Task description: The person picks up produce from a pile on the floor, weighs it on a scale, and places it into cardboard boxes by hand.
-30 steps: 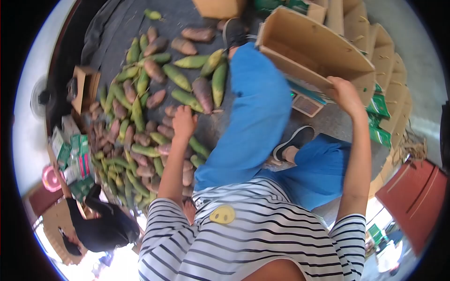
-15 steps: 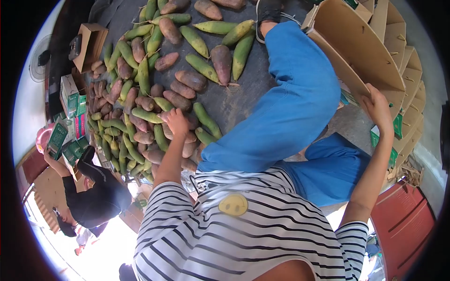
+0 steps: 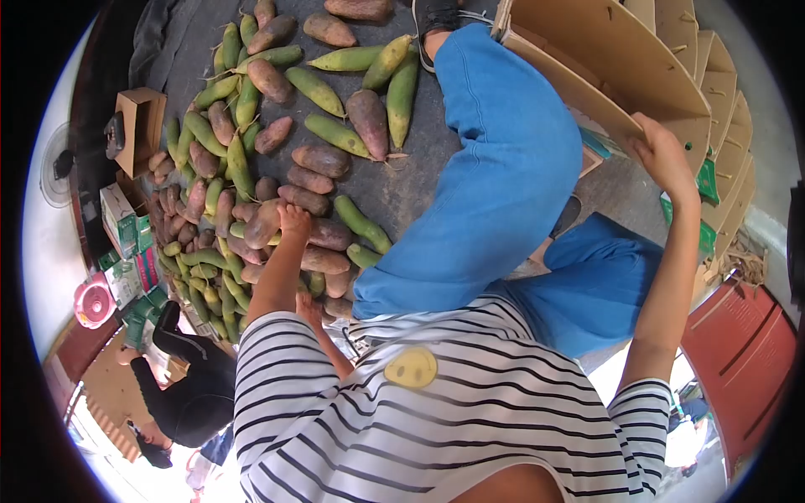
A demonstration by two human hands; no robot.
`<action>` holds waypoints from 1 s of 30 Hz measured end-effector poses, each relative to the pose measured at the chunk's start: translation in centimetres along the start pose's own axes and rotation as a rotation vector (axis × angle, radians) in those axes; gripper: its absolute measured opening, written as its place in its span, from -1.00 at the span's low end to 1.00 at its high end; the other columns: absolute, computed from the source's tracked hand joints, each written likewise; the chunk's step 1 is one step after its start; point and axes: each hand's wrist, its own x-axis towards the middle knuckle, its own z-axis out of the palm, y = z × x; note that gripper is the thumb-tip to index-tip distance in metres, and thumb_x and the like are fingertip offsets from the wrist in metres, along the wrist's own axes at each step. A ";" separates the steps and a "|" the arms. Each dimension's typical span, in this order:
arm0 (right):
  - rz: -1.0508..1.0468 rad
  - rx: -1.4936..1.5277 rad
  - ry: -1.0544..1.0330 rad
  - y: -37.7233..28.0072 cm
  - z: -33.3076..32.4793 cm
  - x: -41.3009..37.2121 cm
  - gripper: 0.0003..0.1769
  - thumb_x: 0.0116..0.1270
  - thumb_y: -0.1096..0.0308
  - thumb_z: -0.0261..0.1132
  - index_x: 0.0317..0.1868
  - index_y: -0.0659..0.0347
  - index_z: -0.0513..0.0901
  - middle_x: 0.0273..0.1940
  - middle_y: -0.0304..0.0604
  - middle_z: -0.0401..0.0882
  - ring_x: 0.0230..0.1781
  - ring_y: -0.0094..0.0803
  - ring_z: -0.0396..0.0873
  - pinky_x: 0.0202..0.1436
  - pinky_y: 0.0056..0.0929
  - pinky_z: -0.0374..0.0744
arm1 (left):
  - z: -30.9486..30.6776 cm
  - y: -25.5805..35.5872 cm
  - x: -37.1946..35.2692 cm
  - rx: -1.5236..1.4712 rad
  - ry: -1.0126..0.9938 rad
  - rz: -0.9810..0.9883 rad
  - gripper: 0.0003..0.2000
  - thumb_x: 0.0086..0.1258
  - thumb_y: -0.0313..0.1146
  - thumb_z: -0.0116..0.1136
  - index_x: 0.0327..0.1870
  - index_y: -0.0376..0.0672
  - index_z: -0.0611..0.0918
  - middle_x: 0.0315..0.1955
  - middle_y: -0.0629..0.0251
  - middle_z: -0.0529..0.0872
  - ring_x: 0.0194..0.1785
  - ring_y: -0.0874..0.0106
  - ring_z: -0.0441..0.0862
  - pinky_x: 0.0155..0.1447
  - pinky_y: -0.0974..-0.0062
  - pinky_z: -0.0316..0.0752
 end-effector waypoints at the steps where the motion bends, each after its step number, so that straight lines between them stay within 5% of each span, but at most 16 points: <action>1: 0.002 0.010 0.013 -0.1 0.2 -0.2 -0.75 0.17 0.48 0.19 -0.11 0.26 0.47 -0.19 0.12 0.54 -0.10 0.08 0.48 -0.08 -0.14 0.44 | 1.2 -0.2 -0.1 -0.004 0.166 -0.091 -0.57 0.33 -0.27 0.02 0.25 0.03 0.43 0.25 0.25 0.36 0.34 0.20 0.23 0.31 -0.14 0.03; 3: 0.002 0.019 0.048 0.0 0.2 -0.2 -0.77 0.18 0.48 0.19 -0.12 0.26 0.47 -0.19 0.12 0.54 -0.10 0.08 0.48 -0.07 -0.14 0.43 | 3.2 -0.8 0.1 -0.021 0.511 -0.272 -0.53 0.33 -0.28 0.02 0.29 0.02 0.37 0.32 0.24 0.27 0.38 0.20 0.16 0.30 -0.14 0.04; 4: 0.013 0.024 0.033 0.1 0.0 -0.2 -0.77 0.18 0.48 0.18 -0.13 0.26 0.47 -0.20 0.12 0.53 -0.10 0.07 0.48 -0.07 -0.14 0.43 | 3.4 -1.2 -0.3 -0.078 0.530 -0.317 -0.47 0.31 -0.29 0.03 0.34 0.00 0.29 0.36 0.23 0.18 0.39 0.17 0.14 0.28 -0.10 0.11; 7: 0.013 0.041 -0.008 -0.3 0.1 0.0 -0.78 0.19 0.48 0.17 -0.13 0.26 0.46 -0.21 0.12 0.53 -0.10 0.07 0.47 -0.07 -0.14 0.42 | 3.2 -2.5 -1.5 -0.218 0.519 -0.423 -0.47 0.30 -0.33 0.04 0.33 -0.01 0.30 0.35 0.22 0.21 0.38 0.17 0.13 0.28 -0.04 0.13; 8: 0.007 0.035 -0.005 0.0 0.2 0.1 -0.78 0.20 0.48 0.17 -0.13 0.26 0.45 -0.21 0.12 0.52 -0.11 0.07 0.47 -0.07 -0.15 0.42 | 3.1 -3.0 -1.4 -0.216 0.548 -0.444 -0.36 0.22 -0.30 0.16 0.36 0.02 0.23 0.30 0.14 0.25 0.30 0.12 0.28 0.23 0.06 0.28; 11: 0.003 0.017 0.002 0.2 0.2 0.0 -0.78 0.20 0.47 0.17 -0.12 0.26 0.44 -0.21 0.11 0.52 -0.12 0.07 0.47 -0.09 -0.16 0.42 | -1.7 -4.1 -3.4 -0.795 0.273 -0.495 -0.17 0.10 -0.20 0.31 0.40 0.06 0.10 0.22 0.02 0.31 0.17 0.05 0.44 0.12 0.14 0.44; 12: 0.005 0.012 0.005 0.2 0.3 0.0 -0.77 0.20 0.47 0.17 -0.11 0.26 0.44 -0.21 0.11 0.52 -0.12 0.07 0.47 -0.09 -0.16 0.43 | 0.6 -4.3 -0.4 -0.905 0.303 -0.529 -0.03 -0.02 -0.09 0.41 0.40 0.08 0.02 0.15 -0.13 0.32 0.06 -0.04 0.52 0.05 0.17 0.52; 18: 0.014 0.016 0.047 -0.2 0.5 0.0 -0.73 0.19 0.49 0.17 -0.07 0.26 0.46 -0.21 0.10 0.53 -0.12 0.06 0.47 -0.09 -0.16 0.43 | -1.2 -2.4 2.9 -1.224 0.404 -0.791 -0.01 -0.02 0.01 0.41 0.35 -0.13 0.02 0.09 -0.25 0.31 0.04 -0.12 0.50 0.11 0.18 0.50; 21: 0.044 0.044 0.022 -0.7 0.3 0.0 -0.69 0.16 0.51 0.20 -0.04 0.27 0.48 -0.16 0.10 0.54 -0.08 0.06 0.49 -0.05 -0.17 0.44 | 1.5 -2.2 6.5 -1.196 0.495 -0.929 0.02 -0.03 0.16 0.37 0.27 -0.40 0.09 0.10 -0.23 0.32 0.04 -0.11 0.51 0.05 0.19 0.54; 24: -0.002 -0.077 0.090 0.9 1.3 -0.4 -0.65 0.12 0.51 0.23 -0.03 0.28 0.51 -0.07 0.10 0.55 -0.02 0.04 0.50 0.05 -0.20 0.48 | 2.1 -2.9 8.8 -0.844 0.289 -0.988 0.05 -0.08 0.36 0.25 0.10 -0.60 0.29 0.05 -0.16 0.36 0.04 -0.09 0.52 -0.07 0.17 0.60; 25: 0.027 -0.083 0.066 0.2 0.7 -0.5 -0.66 0.12 0.50 0.23 -0.04 0.27 0.51 -0.07 0.10 0.56 -0.03 0.04 0.51 0.04 -0.18 0.49 | 0.7 -3.2 7.5 -1.054 0.293 -0.979 0.03 -0.10 0.26 0.34 0.12 -0.60 0.25 0.07 -0.21 0.39 0.06 -0.06 0.52 0.01 0.22 0.58; 26: 0.020 -0.053 0.078 0.1 0.7 -0.5 -0.67 0.12 0.50 0.22 -0.05 0.26 0.52 -0.09 0.07 0.56 -0.05 0.04 0.51 0.00 -0.15 0.49 | 5.0 -3.5 10.8 -1.341 0.553 -0.995 0.01 -0.16 0.13 0.45 0.14 -0.54 0.25 0.08 -0.25 0.44 0.07 -0.01 0.54 0.10 0.28 0.54; 27: 0.028 -0.043 0.052 0.4 0.5 -0.4 -0.71 0.12 0.50 0.21 -0.09 0.27 0.52 -0.14 0.04 0.57 -0.09 0.04 0.51 -0.05 -0.13 0.50 | 2.0 -3.7 9.2 -1.554 0.357 -1.159 0.00 -0.20 0.08 0.48 0.16 -0.45 0.23 0.02 -0.06 0.54 0.04 0.09 0.58 0.04 0.31 0.56; 28: 0.048 -0.043 0.044 0.1 0.1 -0.3 -0.73 0.13 0.50 0.21 -0.11 0.26 0.51 -0.16 0.04 0.57 -0.11 0.03 0.52 -0.08 -0.13 0.50 | -0.5 -3.7 7.4 -1.756 0.365 -1.209 -0.05 -0.16 0.03 0.46 0.18 -0.40 0.23 -0.08 0.01 0.58 -0.10 0.11 0.63 -0.09 0.25 0.59; 29: 0.060 -0.032 0.029 -0.1 0.0 -0.3 -0.75 0.13 0.50 0.20 -0.13 0.26 0.51 -0.19 0.03 0.57 -0.13 0.03 0.52 -0.10 -0.12 0.50 | -0.8 -3.7 7.4 -1.964 0.446 -1.209 -0.12 -0.19 0.02 0.50 0.10 -0.39 0.35 -0.05 -0.10 0.58 -0.09 0.08 0.62 -0.06 0.28 0.61; 30: 0.053 -0.041 0.045 -0.1 0.1 -0.5 -0.76 0.14 0.50 0.20 -0.14 0.27 0.50 -0.19 0.03 0.57 -0.14 0.02 0.52 -0.11 -0.12 0.50 | -2.4 -3.9 5.7 -2.159 0.364 -0.975 -0.19 -0.15 0.03 0.47 0.08 -0.33 0.39 -0.08 -0.02 0.59 -0.14 0.14 0.61 -0.18 0.30 0.58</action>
